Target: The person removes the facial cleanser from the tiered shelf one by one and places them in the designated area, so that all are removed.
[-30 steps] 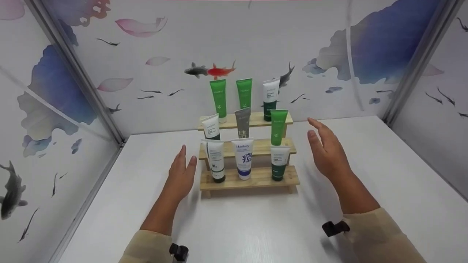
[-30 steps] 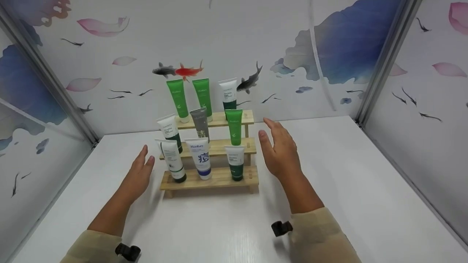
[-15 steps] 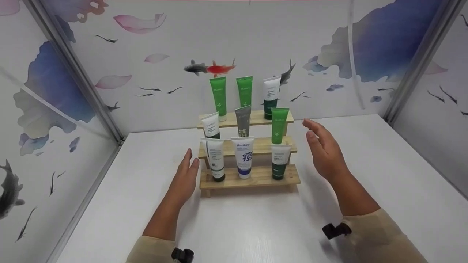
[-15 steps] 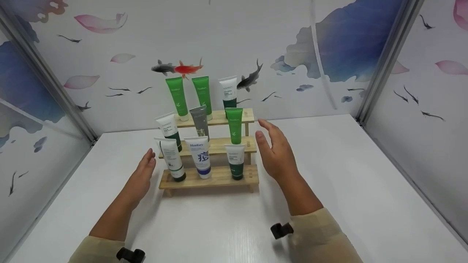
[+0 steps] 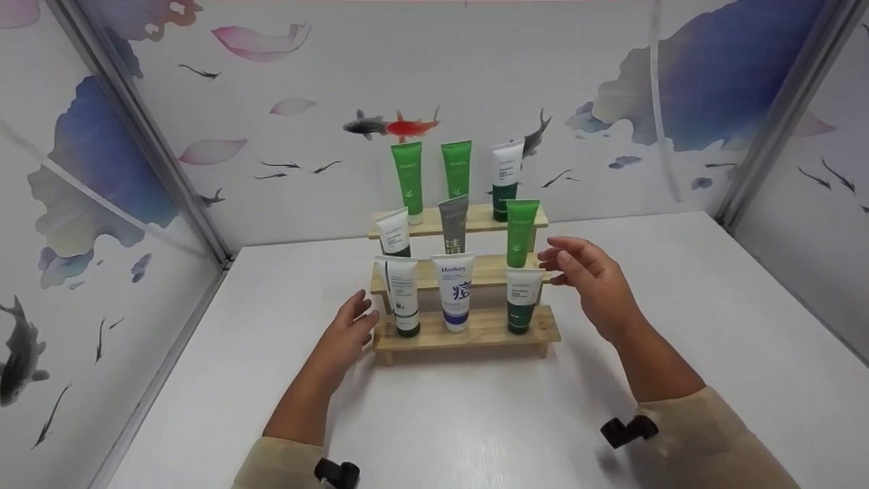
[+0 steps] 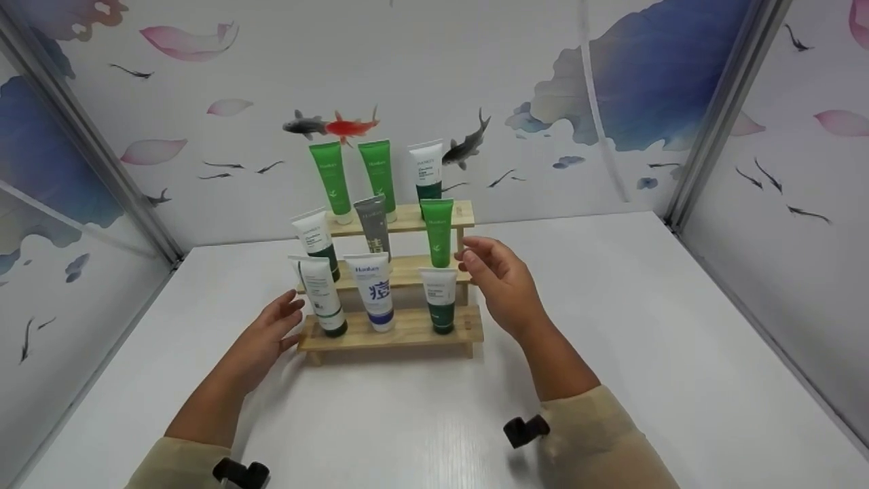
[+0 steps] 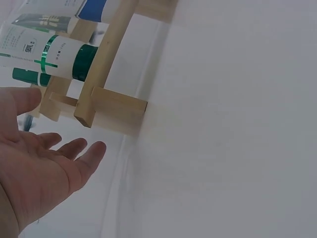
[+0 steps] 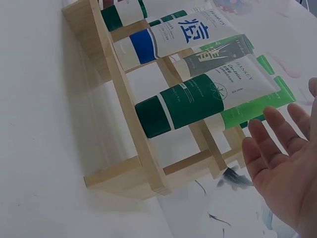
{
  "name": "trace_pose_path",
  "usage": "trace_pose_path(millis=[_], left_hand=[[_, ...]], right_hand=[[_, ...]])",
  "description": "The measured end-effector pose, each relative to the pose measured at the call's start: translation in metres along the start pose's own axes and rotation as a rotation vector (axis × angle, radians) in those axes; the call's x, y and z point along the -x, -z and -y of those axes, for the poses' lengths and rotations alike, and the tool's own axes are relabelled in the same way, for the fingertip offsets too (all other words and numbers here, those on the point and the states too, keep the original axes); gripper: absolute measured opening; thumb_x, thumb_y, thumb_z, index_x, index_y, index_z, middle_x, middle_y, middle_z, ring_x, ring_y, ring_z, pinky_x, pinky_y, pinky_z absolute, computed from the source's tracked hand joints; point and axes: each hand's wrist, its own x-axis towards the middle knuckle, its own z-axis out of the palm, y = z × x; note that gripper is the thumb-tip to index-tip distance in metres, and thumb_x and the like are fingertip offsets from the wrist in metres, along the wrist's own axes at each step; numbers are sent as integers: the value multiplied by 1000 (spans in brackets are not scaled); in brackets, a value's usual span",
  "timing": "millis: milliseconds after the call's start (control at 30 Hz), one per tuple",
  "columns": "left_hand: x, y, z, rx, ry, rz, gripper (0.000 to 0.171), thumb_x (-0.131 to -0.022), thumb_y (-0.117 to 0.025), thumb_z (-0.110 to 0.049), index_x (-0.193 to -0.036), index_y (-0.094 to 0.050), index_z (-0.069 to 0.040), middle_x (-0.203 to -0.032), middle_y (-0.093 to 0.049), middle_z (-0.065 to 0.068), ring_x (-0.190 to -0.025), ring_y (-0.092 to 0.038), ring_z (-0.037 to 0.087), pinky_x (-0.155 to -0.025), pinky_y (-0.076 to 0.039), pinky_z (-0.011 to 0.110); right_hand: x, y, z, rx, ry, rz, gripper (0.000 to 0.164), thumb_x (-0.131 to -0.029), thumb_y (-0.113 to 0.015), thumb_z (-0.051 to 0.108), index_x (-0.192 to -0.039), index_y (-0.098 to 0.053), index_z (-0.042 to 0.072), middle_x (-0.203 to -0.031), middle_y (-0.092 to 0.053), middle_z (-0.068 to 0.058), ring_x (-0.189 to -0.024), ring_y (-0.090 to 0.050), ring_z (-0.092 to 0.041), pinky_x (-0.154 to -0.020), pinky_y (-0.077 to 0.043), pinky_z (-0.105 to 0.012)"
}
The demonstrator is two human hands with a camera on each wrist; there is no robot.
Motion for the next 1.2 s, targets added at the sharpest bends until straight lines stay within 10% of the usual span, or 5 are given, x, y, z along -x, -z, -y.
trace_pose_path(millis=[1200], left_hand=[[1,-3,10,116,14,77,74,-93,-64,0,-163,-40,-5,-166,-45,16,-147,-55,32,-125,-45,51]], right_hand=[[-35,11,31,-70,-5,-58,46,-111,-53,47,-147,-56,18,-132,-66,-4,-123,-67,-20,-99,-59,-24]])
